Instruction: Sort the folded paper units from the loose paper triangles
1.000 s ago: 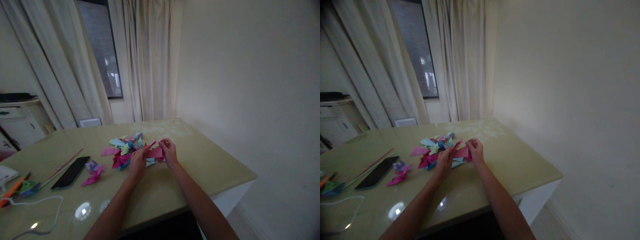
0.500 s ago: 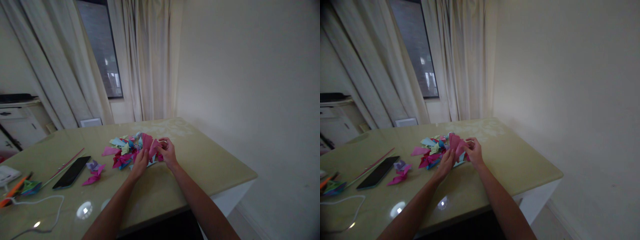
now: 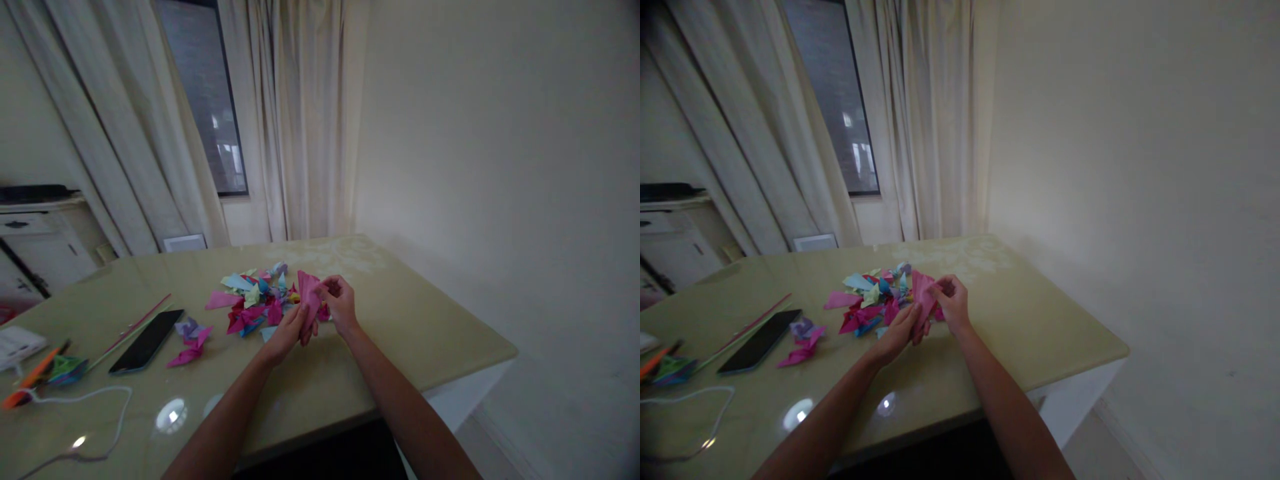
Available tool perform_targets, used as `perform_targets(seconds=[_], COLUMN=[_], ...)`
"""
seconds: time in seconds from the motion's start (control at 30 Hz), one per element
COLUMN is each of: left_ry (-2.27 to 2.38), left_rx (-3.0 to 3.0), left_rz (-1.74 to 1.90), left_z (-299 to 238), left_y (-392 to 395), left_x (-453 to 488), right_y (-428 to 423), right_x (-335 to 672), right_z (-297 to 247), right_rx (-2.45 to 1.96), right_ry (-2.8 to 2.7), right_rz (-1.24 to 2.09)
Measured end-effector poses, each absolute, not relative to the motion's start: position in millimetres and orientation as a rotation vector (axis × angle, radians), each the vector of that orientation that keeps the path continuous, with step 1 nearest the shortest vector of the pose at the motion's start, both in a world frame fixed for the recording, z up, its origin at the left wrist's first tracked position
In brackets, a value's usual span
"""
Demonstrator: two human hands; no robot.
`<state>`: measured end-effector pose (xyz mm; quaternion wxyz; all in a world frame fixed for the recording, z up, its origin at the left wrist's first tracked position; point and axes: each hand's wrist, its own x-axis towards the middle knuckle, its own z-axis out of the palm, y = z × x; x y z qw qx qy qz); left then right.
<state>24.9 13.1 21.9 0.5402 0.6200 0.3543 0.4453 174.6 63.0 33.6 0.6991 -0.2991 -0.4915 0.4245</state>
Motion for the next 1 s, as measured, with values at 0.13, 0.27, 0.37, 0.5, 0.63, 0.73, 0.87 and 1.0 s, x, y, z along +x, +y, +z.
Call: perform_targets(seconds=[0.13, 0.27, 0.37, 0.5, 0.63, 0.73, 0.87, 1.0], left_ry=[0.772, 0.775, 0.857, 0.923, 0.940, 0.979, 0.984, 0.945], left_rx=[1.366, 1.387, 1.496, 1.689, 1.746, 1.797, 1.823, 1.831], left_rz=[0.970, 0.877, 0.939, 1.133, 1.195, 1.219, 1.222, 1.244], left_z=[17.9, 12.5, 8.4, 6.2, 6.2, 4.0, 1.4, 1.5], left_y=[13.7, 14.9, 17.8, 23.5, 24.9, 23.1, 20.6, 20.3], left_x=[26.6, 29.2, 32.3, 34.0, 33.5, 34.1, 35.4, 35.3], right_y=[64.5, 58.7, 50.2, 41.0, 36.2, 34.1, 32.0, 30.8], right_x=[173.6, 174.2, 177.0, 177.7, 175.0, 174.7, 174.6, 173.1], right_z=[30.4, 32.7, 37.6, 39.5, 36.8, 35.5, 34.8, 36.3], right_rx=[-0.672, -0.695, -0.703, -0.662, -0.697, -0.696, -0.697, -0.608], right_ry=[-1.133, -1.254, -1.389, -1.644, -1.704, -1.737, -1.741, -1.747], right_rz=[0.956, 0.693, 0.441, 0.299, 0.189, 0.128, 0.061, 0.082])
